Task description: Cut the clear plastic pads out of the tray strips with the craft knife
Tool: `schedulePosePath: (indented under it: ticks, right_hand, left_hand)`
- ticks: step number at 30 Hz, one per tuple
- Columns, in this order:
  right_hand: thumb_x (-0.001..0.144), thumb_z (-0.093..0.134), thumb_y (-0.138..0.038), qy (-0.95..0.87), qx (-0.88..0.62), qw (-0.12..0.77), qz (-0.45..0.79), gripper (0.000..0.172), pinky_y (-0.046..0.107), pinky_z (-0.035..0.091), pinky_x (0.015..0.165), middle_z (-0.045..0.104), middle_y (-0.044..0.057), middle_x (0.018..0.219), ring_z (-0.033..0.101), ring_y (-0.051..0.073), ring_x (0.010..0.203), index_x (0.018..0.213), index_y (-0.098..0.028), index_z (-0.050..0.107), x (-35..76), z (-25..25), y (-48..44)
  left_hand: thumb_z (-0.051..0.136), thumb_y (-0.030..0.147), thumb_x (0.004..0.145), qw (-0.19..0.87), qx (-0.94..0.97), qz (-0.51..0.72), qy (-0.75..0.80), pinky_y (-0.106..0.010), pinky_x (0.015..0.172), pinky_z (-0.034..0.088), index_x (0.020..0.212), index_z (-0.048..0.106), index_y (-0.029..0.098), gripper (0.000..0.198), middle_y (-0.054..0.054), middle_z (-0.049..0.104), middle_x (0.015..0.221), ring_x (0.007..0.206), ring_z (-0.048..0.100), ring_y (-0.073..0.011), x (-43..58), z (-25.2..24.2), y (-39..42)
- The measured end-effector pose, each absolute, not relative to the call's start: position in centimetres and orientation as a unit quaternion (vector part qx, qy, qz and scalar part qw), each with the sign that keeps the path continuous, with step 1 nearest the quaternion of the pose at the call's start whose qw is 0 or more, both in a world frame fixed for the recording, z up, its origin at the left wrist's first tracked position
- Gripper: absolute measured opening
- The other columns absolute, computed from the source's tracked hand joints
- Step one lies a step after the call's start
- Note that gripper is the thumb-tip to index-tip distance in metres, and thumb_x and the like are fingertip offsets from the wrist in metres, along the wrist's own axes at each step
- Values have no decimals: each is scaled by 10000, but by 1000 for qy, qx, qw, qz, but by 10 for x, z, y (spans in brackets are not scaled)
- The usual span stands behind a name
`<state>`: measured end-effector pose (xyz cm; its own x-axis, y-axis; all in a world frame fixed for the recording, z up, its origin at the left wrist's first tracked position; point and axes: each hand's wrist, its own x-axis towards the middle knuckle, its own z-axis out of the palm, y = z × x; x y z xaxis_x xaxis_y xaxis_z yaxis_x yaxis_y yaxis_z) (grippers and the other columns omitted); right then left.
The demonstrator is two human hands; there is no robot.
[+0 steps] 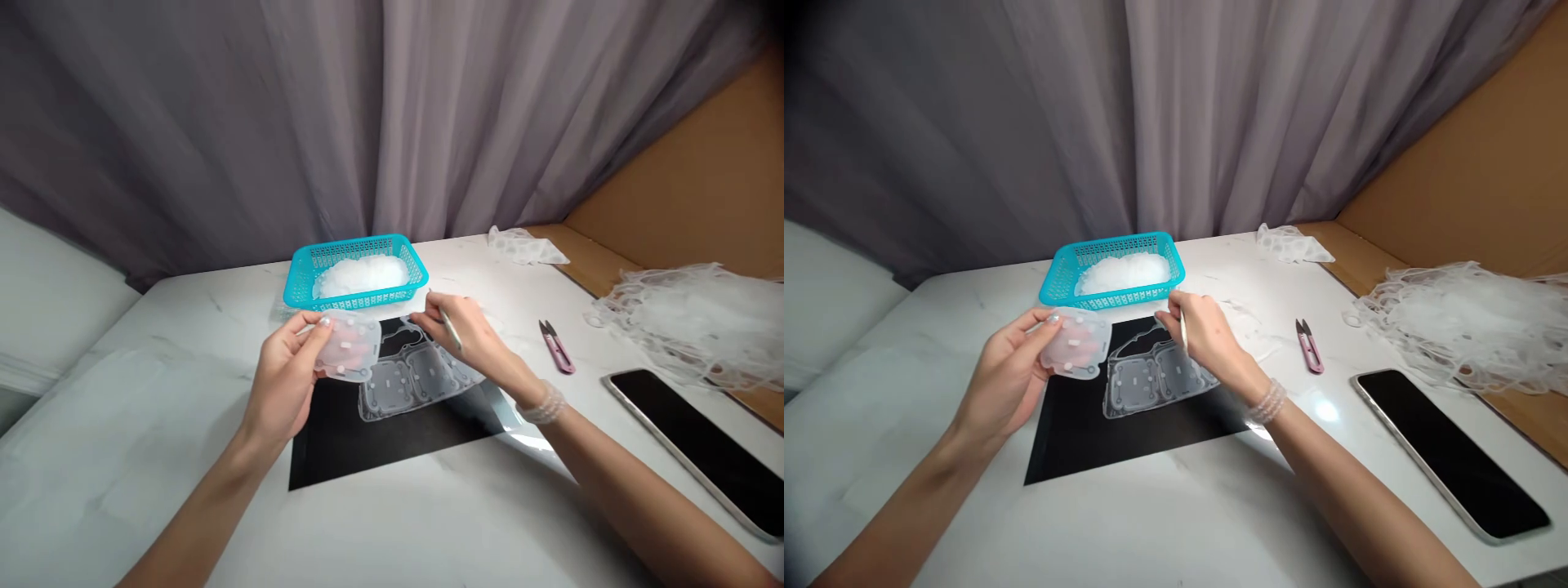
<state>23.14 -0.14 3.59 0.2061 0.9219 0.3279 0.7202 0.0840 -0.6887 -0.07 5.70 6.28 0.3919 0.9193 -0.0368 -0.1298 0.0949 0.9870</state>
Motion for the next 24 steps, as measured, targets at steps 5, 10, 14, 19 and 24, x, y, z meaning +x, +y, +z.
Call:
schedulePosePath:
  ticks: [5, 10, 14, 19, 24]
  right_hand:
    - [867, 685, -399, -551, -541, 519, 367, 430, 282, 415, 648, 396, -46, 661, 454, 131, 629, 677, -237, 335, 205, 81, -20]
    - [711, 851, -343, -487, -458, 547, 505, 551, 294, 503, 703, 455, -60, 643, 564, 142, 688, 660, -233, 313, 197, 83, -24]
    - [719, 849, -300, -464, -464, 560, 506, 536, 290, 516, 692, 503, -58, 625, 600, 139, 679, 650, -223, 323, 199, 82, -22]
    - [755, 826, -259, -462, -472, 558, 502, 498, 273, 513, 672, 587, -31, 655, 649, 153, 708, 654, -219, 340, 200, 85, -24]
    - [747, 836, -271, -467, -482, 564, 482, 514, 270, 511, 647, 585, -28, 652, 649, 156, 700, 645, -224, 334, 204, 88, -25]
  left_hand:
    - [724, 349, 849, 705, 494, 369, 351, -211, 636, 542, 903, 644, 174, 200, -31, 738, 886, 756, 687, -145, 5, 67, 43]
    - [715, 339, 844, 721, 485, 349, 352, -192, 593, 538, 873, 671, 164, 183, -7, 692, 804, 669, 629, -109, 2, 78, 36]
    - [678, 339, 865, 718, 497, 344, 345, -221, 600, 559, 920, 701, 164, 185, -24, 701, 808, 667, 631, -123, -3, 82, 35]
    - [683, 342, 847, 717, 498, 345, 346, -252, 610, 573, 903, 703, 166, 185, -48, 724, 820, 674, 663, -152, -4, 85, 33]
    - [674, 326, 862, 718, 489, 355, 346, -339, 740, 608, 888, 693, 175, 154, -60, 737, 909, 856, 723, -223, -5, 84, 35]
